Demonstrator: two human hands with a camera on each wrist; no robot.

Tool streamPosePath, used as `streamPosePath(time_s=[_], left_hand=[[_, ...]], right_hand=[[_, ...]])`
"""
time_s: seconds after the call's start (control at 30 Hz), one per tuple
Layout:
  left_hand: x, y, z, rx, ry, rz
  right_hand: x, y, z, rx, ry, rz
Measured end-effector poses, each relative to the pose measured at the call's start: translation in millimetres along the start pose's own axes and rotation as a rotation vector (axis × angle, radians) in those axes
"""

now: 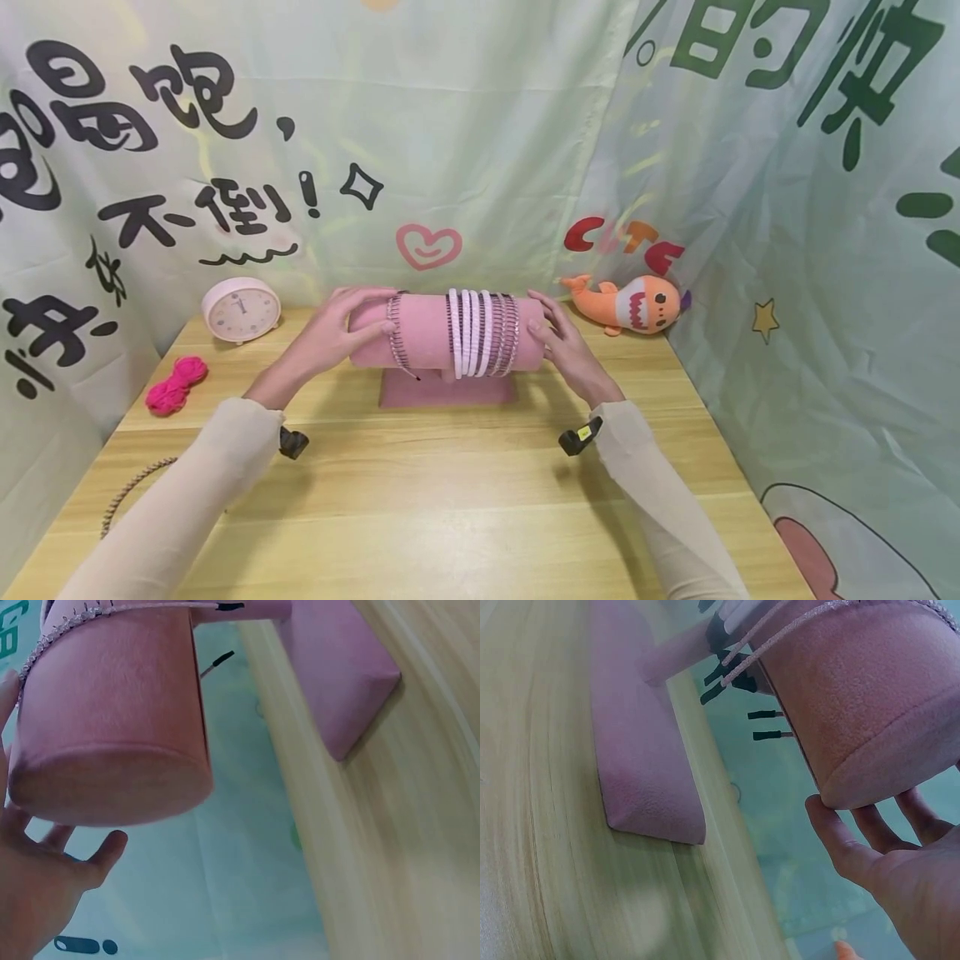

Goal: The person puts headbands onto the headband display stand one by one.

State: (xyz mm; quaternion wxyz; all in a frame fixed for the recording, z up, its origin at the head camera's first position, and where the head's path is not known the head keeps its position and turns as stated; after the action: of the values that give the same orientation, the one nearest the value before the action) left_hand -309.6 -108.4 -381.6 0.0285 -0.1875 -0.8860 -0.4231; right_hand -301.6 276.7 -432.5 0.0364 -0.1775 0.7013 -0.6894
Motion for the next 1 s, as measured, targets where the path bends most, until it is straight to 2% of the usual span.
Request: streamPosePath(time_s=[0.37, 0.73, 1.0], left_hand=[[6.3, 15.0, 10.4, 0.091, 0.019, 0.060], [7.2, 22.9, 13.9, 0.198, 0.010, 0.044], [5.4, 26.1, 13.3, 0.235, -0.014, 0.001]], right_hand=[[1.0, 0.6, 0.6, 0.004, 0.001, -0.002], [-0.1, 0.9, 0.6, 0.031, 0.019, -0.019], [-0.8, 2.3, 1.8, 0.033, 0.033, -0.010]])
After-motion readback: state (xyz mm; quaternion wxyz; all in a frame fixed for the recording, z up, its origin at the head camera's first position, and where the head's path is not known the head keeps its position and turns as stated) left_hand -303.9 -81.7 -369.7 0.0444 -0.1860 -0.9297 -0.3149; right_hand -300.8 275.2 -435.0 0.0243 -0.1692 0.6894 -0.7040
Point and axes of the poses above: each hand's wrist, its own x-axis towards the middle knuckle, its own z-axis out of the palm, y = z × x, the point moved 3 cm from there along x, towards the middle knuckle, and after that the axes turned 7 degrees about -z, right-handed, at the moved point
